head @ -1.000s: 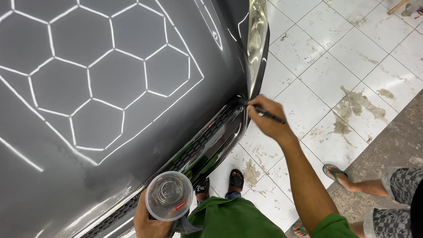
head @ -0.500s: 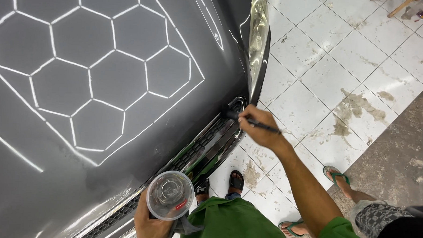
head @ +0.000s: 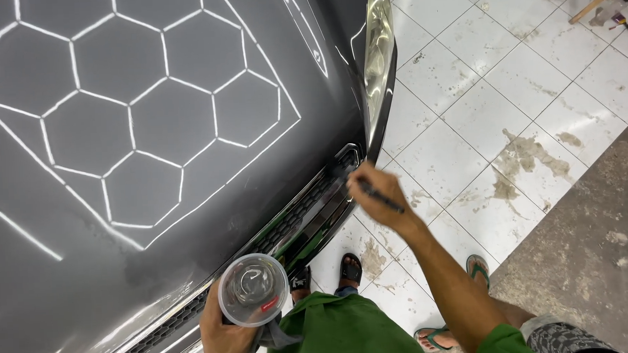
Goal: The person cleans the front grille and emblem of a black Chevrolet using a small brush and a liquid from a plastic container. They repeatedly dip the brush into the container and scrub the chrome and black surfaces of the grille. The person also wipes the car's hood with a grey cloth.
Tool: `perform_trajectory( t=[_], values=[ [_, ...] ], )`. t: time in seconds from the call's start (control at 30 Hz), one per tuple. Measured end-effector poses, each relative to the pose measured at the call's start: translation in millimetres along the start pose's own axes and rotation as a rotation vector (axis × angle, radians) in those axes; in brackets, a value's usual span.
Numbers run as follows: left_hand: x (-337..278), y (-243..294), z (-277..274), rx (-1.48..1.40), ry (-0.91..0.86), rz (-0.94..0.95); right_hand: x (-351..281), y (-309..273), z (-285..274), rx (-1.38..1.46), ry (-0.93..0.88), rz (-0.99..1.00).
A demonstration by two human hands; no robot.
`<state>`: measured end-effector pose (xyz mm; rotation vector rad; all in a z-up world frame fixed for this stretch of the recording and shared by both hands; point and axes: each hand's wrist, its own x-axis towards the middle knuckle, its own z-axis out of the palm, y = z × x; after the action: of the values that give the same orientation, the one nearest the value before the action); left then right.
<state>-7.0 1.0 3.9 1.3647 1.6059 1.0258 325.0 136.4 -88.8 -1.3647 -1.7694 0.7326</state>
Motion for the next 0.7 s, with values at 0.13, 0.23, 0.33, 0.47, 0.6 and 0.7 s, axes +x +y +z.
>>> perform_trajectory(
  t=[0.13,0.23,0.33,0.47,0.6,0.7],
  values=[
    [1,-9,0,-0.031,-0.008,0.025,-2,-9,-12,0.186,0.004,0.238],
    [0,-15,-1,-0.025,0.007,0.076,-5,-6,-11,-0.055,0.335,0.236],
    [2,-14,0,0.007,-0.025,0.037,-10,1,4,0.031,0.103,0.03],
    [4,-16,0,0.016,-0.047,0.125,-3,-15,-13,0.065,0.144,0.187],
    [5,-16,1,0.013,-0.027,0.107,-16,-6,16,0.153,-0.065,0.187],
    [5,-16,1,0.022,-0.022,0.135,-18,0,9,0.287,0.048,0.149]
  ],
)
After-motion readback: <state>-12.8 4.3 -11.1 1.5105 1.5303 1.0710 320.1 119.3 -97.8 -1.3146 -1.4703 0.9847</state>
